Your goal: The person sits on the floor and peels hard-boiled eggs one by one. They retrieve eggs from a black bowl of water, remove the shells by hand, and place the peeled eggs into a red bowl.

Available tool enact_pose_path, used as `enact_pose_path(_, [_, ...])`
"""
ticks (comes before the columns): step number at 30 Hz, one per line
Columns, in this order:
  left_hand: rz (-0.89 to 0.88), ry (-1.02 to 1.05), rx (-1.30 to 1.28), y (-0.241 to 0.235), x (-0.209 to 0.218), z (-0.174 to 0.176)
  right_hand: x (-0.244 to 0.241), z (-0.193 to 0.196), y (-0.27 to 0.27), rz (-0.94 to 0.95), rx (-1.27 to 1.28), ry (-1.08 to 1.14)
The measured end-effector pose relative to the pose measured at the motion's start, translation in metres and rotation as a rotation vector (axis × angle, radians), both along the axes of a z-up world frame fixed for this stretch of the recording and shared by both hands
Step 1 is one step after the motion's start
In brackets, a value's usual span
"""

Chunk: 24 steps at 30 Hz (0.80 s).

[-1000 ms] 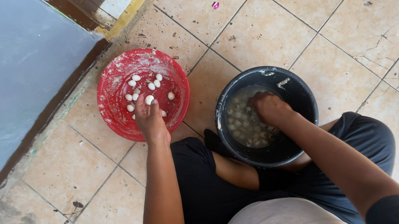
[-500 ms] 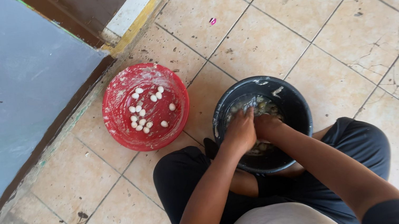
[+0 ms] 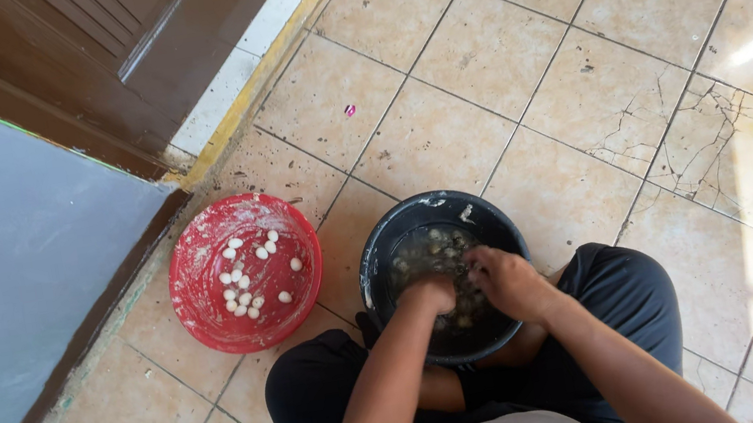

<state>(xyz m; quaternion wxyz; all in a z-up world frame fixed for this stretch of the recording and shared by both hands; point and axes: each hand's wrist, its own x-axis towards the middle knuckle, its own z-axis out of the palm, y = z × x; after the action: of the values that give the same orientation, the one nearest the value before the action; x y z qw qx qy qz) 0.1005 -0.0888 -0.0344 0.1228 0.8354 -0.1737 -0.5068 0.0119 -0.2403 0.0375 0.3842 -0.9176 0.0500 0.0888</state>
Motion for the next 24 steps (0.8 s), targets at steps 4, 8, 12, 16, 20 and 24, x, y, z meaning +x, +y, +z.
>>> enact_pose_path(4, [0.331, -0.442, -0.618, 0.036, 0.002, 0.012, 0.002, -0.033, 0.012, 0.308, -0.073, -0.18])
enact_pose_path(8, [0.712, -0.392, -0.858, 0.059, -0.028, 0.038, 0.007, -0.063, 0.043, 0.245, -0.015, -0.108])
enact_pose_path(12, [0.798, -0.422, -0.931, 0.069, -0.058, 0.067, 0.003, -0.09, 0.082, 0.57, -0.216, 0.314])
enact_pose_path(16, [0.887, -0.367, -0.918, 0.071, -0.068, 0.078, 0.008, -0.113, 0.081, 0.443, -0.16, 0.23])
enact_pose_path(20, [0.875, -0.519, -0.798, 0.069, -0.078, 0.066, -0.009, -0.131, 0.076, 0.615, -0.094, 0.181])
enact_pose_path(24, [0.822, -0.901, -0.676, 0.071, -0.073, 0.053, 0.002, -0.109, 0.068, 0.326, 0.196, 0.196])
